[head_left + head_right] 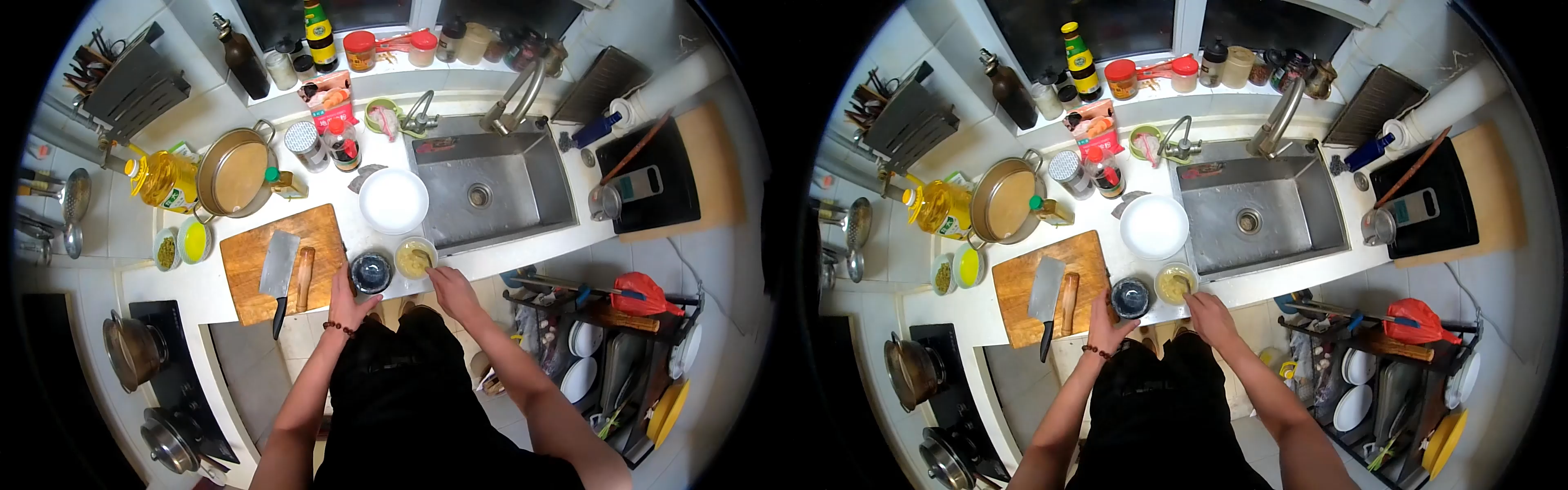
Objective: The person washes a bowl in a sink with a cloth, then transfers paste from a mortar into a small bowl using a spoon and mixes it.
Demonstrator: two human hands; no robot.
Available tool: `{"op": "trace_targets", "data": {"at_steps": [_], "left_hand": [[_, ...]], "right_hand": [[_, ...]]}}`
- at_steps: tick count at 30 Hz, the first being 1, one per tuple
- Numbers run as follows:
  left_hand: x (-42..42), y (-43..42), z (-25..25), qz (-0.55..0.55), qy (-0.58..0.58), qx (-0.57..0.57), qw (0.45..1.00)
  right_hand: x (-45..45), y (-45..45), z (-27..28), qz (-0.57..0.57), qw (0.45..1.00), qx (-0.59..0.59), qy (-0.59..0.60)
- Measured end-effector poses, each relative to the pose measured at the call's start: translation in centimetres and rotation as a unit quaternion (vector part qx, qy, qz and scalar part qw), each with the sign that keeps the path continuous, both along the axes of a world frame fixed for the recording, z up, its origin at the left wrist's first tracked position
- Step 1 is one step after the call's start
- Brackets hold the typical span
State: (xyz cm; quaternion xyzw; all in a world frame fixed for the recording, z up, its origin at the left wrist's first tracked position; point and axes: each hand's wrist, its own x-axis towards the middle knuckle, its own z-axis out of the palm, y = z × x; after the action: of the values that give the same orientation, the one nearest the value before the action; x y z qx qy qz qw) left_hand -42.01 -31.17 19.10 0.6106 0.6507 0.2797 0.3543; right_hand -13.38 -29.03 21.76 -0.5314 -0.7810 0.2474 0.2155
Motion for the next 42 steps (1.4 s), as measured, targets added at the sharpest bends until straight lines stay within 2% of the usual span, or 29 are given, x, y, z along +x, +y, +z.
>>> {"op": "trace_targets", "data": {"at_steps": [7,9,13,15,17,20,23,25,29,31,32,33,35,36,37,39,40,42], "left_hand": [[0.4,0.0,-1.1,-0.004,0.025,-0.004,1.0],[0.5,0.0,-1.5,0.0,0.031,0.002,1.0],[0.9,0.2,-2.2,0.008,0.029,-0.006,1.0],[1.0,0.4,-2.0,0.012,0.034,-0.027,0.999],[1.1,0.5,-1.9,0.012,0.042,-0.04,0.998],[1.0,0.0,-2.2,0.018,0.017,-0.036,0.999],[1.2,0.5,-2.0,0.026,0.016,-0.042,0.999],[1.3,0.6,-2.6,0.03,0.023,-0.038,0.999],[1.5,0.7,-3.0,0.045,0.009,-0.033,0.998],[2.0,0.7,-1.8,0.06,0.024,0.014,0.998],[2.8,0.2,-1.0,0.106,0.056,0.021,0.993],[3.3,-0.4,-1.4,0.107,0.056,0.02,0.992],[4.2,-2.9,-2.8,0.247,0.01,-0.107,0.963],[4.9,-3.7,-3.1,0.269,-0.101,-0.135,0.948],[4.7,-5.2,-7.9,0.191,-0.111,-0.181,0.958],[7.2,-4.8,-8.8,0.172,-0.216,-0.266,0.924],[8.5,-5.0,-9.6,0.176,-0.215,-0.267,0.923],[10.8,-1.7,-11.0,0.289,-0.449,-0.326,0.78]], "right_hand": [[0.5,0.3,-0.1,0.043,0.998,-0.046,0.007],[1.1,-0.2,-0.8,0.097,0.993,-0.06,-0.015],[1.3,0.8,-1.4,0.101,0.994,-0.029,-0.031],[1.4,1.7,-0.9,0.047,0.999,-0.002,-0.019],[1.9,1.9,-1.8,0.04,0.999,-0.015,-0.025],[2.1,1.4,-2.1,0.083,0.995,-0.045,-0.014],[2.1,1.3,-0.9,0.114,0.993,0.002,0.003],[2.3,0.7,-1.2,0.15,0.988,-0.036,-0.004],[2.5,1.2,-1.3,0.142,0.989,-0.022,-0.021],[2.4,1.6,-1.4,0.107,0.994,0.01,-0.012],[2.5,1.6,-1.5,0.108,0.994,0.008,-0.013],[2.6,1.8,-1.8,0.122,0.992,-0.016,-0.025],[2.5,2.2,-1.4,0.139,0.989,-0.04,-0.038],[2.3,2.3,-0.4,0.144,0.989,-0.03,-0.024],[2.3,2.5,0.1,0.151,0.988,-0.022,-0.011],[3.0,3.0,-0.6,0.189,0.979,-0.073,-0.032],[3.3,3.1,-0.9,0.219,0.967,-0.117,-0.053],[3.9,4.6,-1.5,0.224,0.971,-0.067,-0.044]]}}
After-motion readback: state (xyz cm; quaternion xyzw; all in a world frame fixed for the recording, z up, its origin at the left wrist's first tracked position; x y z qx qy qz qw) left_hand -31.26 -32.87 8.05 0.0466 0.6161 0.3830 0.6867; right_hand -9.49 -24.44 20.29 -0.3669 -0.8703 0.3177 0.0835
